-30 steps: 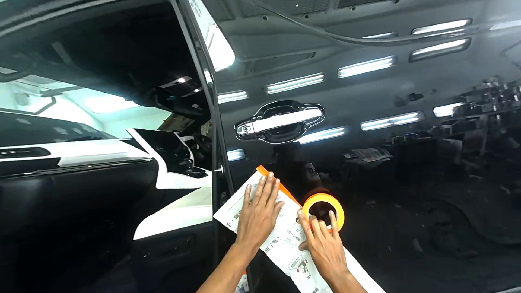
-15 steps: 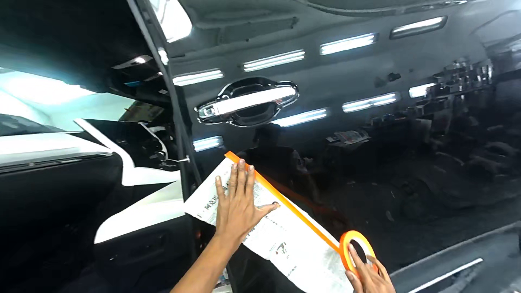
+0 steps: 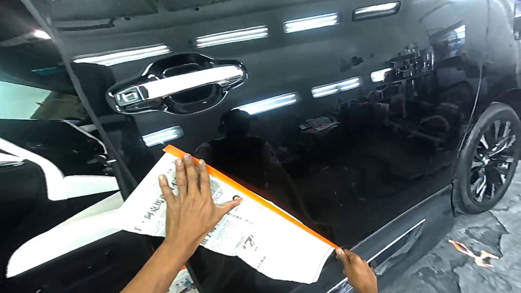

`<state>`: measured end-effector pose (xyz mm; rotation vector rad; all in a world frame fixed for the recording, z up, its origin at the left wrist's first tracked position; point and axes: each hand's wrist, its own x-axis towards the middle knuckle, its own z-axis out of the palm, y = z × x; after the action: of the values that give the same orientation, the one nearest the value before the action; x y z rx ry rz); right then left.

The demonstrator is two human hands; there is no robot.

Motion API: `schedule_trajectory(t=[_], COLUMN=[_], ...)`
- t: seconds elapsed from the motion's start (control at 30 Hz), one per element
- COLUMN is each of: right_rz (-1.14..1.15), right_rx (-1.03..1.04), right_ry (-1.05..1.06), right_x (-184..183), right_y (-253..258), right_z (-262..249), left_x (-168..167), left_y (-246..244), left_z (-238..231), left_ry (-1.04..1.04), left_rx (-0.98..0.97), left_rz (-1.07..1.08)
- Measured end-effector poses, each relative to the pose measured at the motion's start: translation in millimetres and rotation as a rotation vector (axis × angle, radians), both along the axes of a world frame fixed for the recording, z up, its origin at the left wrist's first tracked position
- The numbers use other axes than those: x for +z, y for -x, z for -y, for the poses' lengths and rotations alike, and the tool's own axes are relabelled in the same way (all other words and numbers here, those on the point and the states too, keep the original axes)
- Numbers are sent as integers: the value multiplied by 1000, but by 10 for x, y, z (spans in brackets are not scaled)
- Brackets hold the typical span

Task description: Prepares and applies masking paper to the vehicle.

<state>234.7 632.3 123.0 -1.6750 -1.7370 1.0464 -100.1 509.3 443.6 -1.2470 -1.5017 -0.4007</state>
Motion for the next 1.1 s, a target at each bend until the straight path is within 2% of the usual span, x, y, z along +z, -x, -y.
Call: schedule_trajectory(t=[0.43,0.57,0.7,0.97,1.1], right_rz=[101,152,181,172,111], right_rx=[-3,-22,-5,3,35], right_ry=[75,85,105,89,69], right_x=[228,292,323,322,252], right_y=[126,153,141,123,96], right_z=[-238,-235,-244,-245,-238], left_x=[-3,-105,-424,-1331,-1645], left_y=[24,-42,-174,-552,-775], left_z=[-25,-36,-138,-439,-482], left_ry=[6,55,104,239,410], left_rx=[28,24,-18,-159,-231], left_rz=[-13,-17,-32,-93,-53])
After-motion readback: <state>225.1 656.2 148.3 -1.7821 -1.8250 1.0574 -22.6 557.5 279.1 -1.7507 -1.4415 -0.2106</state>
